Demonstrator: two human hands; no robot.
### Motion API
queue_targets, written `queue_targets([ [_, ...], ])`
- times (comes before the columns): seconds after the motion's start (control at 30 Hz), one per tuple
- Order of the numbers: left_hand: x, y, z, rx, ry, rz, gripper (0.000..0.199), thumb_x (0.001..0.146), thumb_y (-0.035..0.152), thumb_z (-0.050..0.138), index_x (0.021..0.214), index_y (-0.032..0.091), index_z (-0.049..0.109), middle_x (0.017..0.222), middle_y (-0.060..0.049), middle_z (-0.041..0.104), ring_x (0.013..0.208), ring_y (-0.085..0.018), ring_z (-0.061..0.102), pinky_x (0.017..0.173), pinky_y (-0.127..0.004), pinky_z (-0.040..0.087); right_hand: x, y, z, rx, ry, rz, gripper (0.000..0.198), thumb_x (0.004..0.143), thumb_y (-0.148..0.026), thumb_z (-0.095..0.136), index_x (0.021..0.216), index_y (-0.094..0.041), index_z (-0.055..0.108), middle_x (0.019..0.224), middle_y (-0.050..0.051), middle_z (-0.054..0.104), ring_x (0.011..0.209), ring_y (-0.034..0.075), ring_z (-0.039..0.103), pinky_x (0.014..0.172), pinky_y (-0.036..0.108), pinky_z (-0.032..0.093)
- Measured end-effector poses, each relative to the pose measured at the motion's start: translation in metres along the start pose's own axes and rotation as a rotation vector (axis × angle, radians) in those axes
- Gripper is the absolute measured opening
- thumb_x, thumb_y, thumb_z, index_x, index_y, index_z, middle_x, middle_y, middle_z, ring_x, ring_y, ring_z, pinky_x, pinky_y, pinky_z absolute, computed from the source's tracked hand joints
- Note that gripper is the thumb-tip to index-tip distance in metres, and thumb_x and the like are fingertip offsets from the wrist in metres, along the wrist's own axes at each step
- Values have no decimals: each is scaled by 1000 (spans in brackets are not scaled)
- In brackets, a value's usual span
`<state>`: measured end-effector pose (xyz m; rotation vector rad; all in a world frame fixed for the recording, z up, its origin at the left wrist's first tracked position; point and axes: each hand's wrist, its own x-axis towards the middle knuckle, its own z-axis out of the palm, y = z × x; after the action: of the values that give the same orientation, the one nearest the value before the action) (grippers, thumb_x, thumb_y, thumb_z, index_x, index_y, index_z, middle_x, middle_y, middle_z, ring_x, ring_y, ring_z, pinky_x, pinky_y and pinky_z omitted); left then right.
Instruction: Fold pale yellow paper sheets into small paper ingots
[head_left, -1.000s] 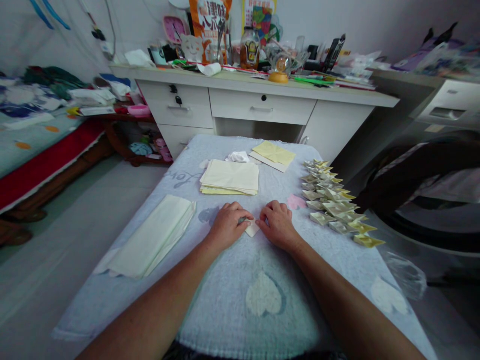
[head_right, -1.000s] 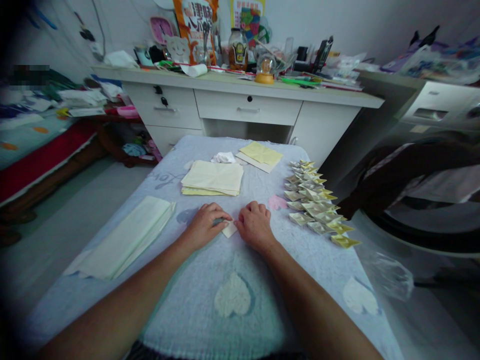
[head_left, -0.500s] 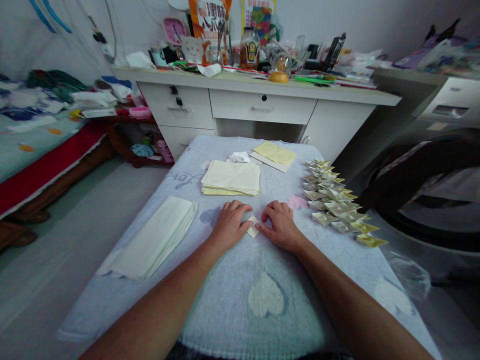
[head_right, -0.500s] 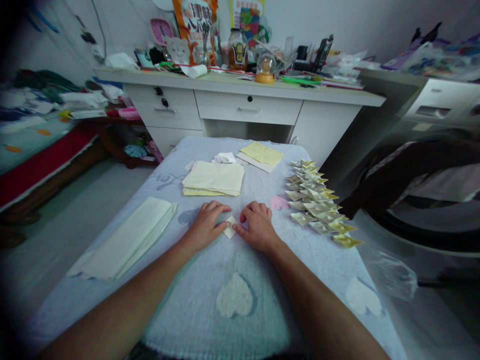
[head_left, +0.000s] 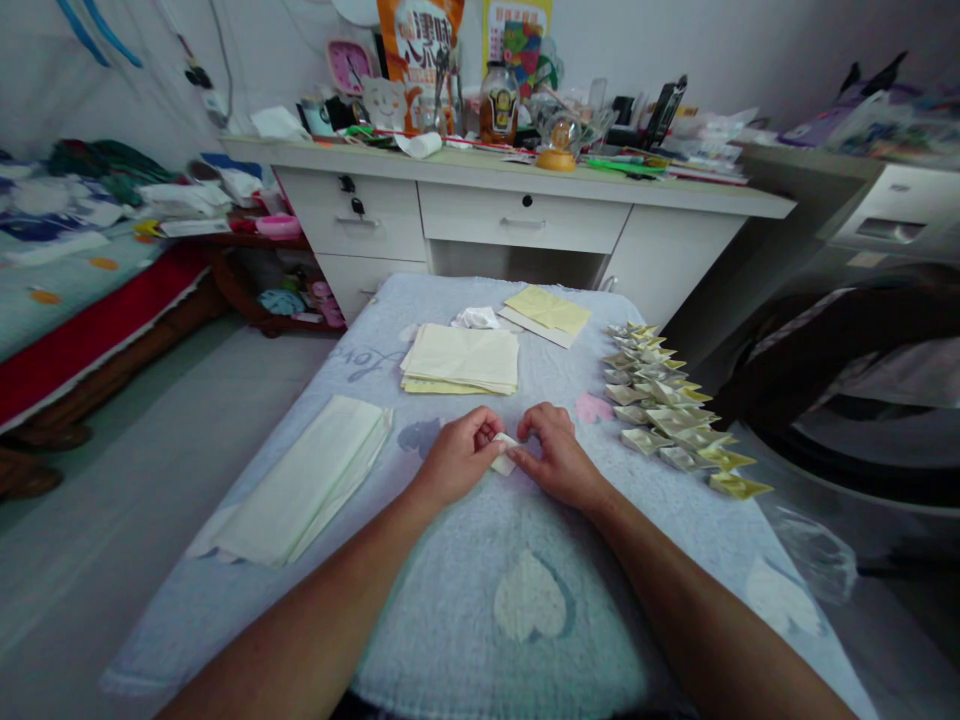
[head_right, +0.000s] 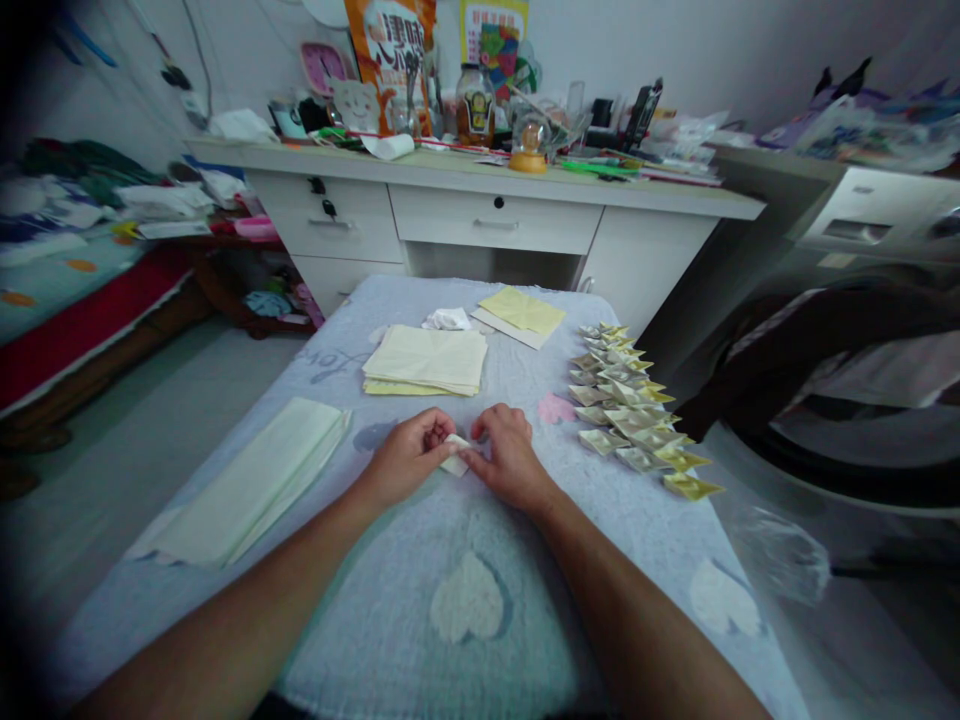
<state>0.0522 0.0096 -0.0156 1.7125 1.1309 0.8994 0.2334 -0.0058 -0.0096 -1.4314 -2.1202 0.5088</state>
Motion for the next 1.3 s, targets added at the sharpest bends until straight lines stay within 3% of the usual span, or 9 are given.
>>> queue_targets([
  [0.17,1,-4,2,-236,39,-37,24,75,22,60,98,17,58,76,2,56,70,-11,53,65,-22,42,2,0,1,222,6,-45,21,88,-40,58,86,-19,59,84,2,57,84,18,50,79,31,38],
  [0.33,0,1,1,-155,-49,-68,18,78,30,61,86,14,62,68,3,53,63,-11,49,58,-21,37,3,1,0,394,-5,-29,25,89,-40,55,77,-19,60,77,1,55,80,16,51,77,30,39],
  [0.47,-2,4,0,-80,-98,-74,20,79,34,59,73,15,56,61,5,44,57,-9,40,52,-20,29,3,0,-2,443,13,17,27,88,-41,54,73,-19,58,76,1,54,80,16,51,77,29,39],
  [0.63,-2,0,0,-99,-146,-68,21,80,35,58,73,16,53,62,6,42,56,-8,39,52,-20,28,3,-1,-2,453,44,-4,27,87,-38,55,69,-19,56,74,0,53,78,16,52,77,30,40],
  [0.87,-3,0,1,-277,-221,-121,20,74,33,62,75,16,52,62,6,46,53,-7,43,51,-20,32,4,-1,-3,453,24,11,39,93,-42,44,62,-19,49,67,0,47,72,15,48,71,28,39],
  [0.97,-3,2,1,-373,-192,-162,23,74,35,65,75,16,51,60,6,49,50,-7,46,50,-20,34,2,-1,-1,489,22,38,41,94,-48,41,67,-19,52,70,0,50,73,15,49,69,28,40],
  [1.1,-3,4,2,-478,-105,-196,26,73,35,67,80,16,51,64,3,57,53,-9,53,52,-21,40,1,-1,3,583,-5,55,33,81,-50,64,86,-18,58,79,1,58,76,15,52,70,26,41],
  [1.2,-4,4,3,-487,-73,-191,24,74,33,65,84,16,52,70,0,60,58,-10,57,52,-21,41,1,-2,6,648,-21,59,29,80,-45,67,83,-18,57,73,-1,57,70,13,49,66,25,40],
  [1.3,-5,3,2,-381,-48,-154,20,74,30,65,80,17,52,63,4,55,53,-8,52,51,-19,36,1,-4,5,640,1,47,20,82,-37,63,79,-19,56,70,-2,55,66,13,48,63,25,39],
])
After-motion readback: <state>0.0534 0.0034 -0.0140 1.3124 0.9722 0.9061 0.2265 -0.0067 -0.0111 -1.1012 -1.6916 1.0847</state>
